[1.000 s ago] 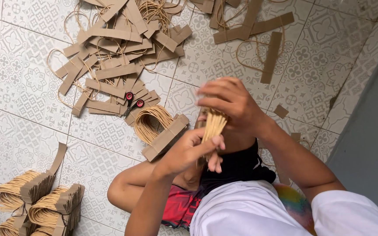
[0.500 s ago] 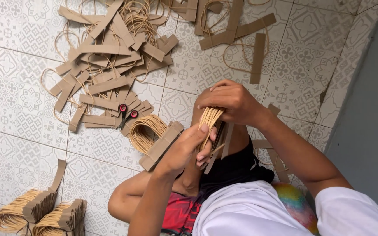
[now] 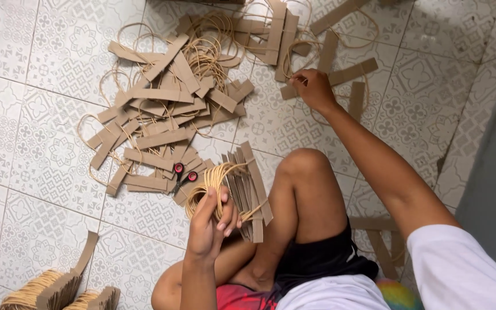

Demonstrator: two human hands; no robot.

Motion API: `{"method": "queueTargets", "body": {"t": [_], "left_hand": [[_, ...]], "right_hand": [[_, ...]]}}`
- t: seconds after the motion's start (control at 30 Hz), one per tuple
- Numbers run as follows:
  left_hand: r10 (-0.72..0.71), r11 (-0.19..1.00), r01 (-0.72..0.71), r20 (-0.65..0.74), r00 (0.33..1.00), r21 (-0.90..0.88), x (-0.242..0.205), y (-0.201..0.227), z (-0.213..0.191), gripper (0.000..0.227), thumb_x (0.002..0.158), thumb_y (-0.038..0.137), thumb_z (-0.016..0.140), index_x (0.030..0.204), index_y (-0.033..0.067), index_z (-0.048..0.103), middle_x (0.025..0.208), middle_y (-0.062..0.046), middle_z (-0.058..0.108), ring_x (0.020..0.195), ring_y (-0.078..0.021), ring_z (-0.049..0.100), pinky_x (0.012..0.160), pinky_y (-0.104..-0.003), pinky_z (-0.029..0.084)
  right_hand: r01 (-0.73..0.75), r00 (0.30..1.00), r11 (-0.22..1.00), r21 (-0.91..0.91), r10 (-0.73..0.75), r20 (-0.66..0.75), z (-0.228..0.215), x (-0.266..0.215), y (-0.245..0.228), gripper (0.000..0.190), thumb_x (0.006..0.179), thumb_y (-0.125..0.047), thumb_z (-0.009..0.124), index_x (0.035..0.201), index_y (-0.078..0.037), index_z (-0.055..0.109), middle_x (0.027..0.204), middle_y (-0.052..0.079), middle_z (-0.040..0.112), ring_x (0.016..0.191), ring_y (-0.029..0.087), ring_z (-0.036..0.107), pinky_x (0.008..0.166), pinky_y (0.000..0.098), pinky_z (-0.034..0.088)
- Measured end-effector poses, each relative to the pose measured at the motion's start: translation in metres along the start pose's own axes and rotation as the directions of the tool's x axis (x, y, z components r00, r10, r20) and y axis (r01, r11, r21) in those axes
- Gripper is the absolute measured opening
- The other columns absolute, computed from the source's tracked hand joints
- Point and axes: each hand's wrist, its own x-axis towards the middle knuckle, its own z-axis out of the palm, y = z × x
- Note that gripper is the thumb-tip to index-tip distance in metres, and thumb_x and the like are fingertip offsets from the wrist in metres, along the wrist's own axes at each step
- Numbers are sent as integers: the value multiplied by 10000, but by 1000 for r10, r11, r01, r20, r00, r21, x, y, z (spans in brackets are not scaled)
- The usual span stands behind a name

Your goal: Assembling paper bag handles by inserting them into cardboard base strips.

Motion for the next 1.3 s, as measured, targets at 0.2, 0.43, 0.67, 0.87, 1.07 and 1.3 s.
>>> {"method": "queueTargets", "body": {"t": [0.2, 0.43, 0.67, 0.87, 1.07, 1.3], "left_hand": [[-10, 996, 4, -74, 997, -89, 11, 0, -27, 349, 1112, 339, 350, 909, 87, 481, 474, 10, 320, 402, -137, 337, 556, -315, 441], [-55, 995, 42, -139, 989, -94, 14, -2, -43, 346, 1094, 339, 391, 887, 82, 494, 486, -27, 352, 413, -175, 377, 588, -355, 471], [-4, 996, -8, -129, 992, -90, 7, -5, -39, 307, 1078, 314, 442, 938, 58, 539, 591, -91, 482, 529, -250, 534, 625, -375, 476], [111, 994, -112, -98, 989, 1, 3, -24, -22, 387, 1071, 335, 478, 1164, -28, 573, 949, -221, 696, 878, -318, 754, 640, -378, 658], [161, 987, -161, 4, 987, 5, -34, -31, 13, 515, 1058, 341, 511, 1286, -116, 578, 1184, -266, 696, 1035, -314, 725, 594, -285, 662], [206, 975, -201, -45, 977, 99, -92, -60, 19, 453, 983, 294, 693, 1171, -117, 663, 1050, -214, 732, 901, -224, 726, 517, -262, 631]], "right_hand": [[-208, 978, 918, -338, 202, -54, 50, 52, 64, 497, 946, -413, 700, 1303, -70, 652, 1296, 166, 616, 1172, 384, 563, 817, 528, 505], [-86, 996, 875, -476, 70, -51, 63, 43, 77, 157, 997, -235, 651, 962, -84, 670, 1033, 107, 694, 1015, 363, 602, 820, 514, 424], [57, 994, 997, -52, -62, -87, 19, -18, -2, 159, 1017, -205, 689, 1052, -54, 722, 957, 93, 723, 828, 214, 677, 713, 350, 519], [433, 898, 888, 156, -410, -161, -12, -123, -101, 124, 918, -71, 825, 1017, -67, 750, 941, 106, 779, 909, 281, 739, 860, 380, 555], [586, 808, 737, 338, -565, -168, -25, -239, -168, 144, 841, 18, 834, 933, -58, 753, 902, 63, 785, 833, 276, 748, 849, 396, 571], [666, 735, 660, 347, -660, -156, -7, -325, -188, 125, 808, 12, 829, 884, -72, 774, 820, 12, 778, 777, 230, 752, 814, 344, 546]]}}
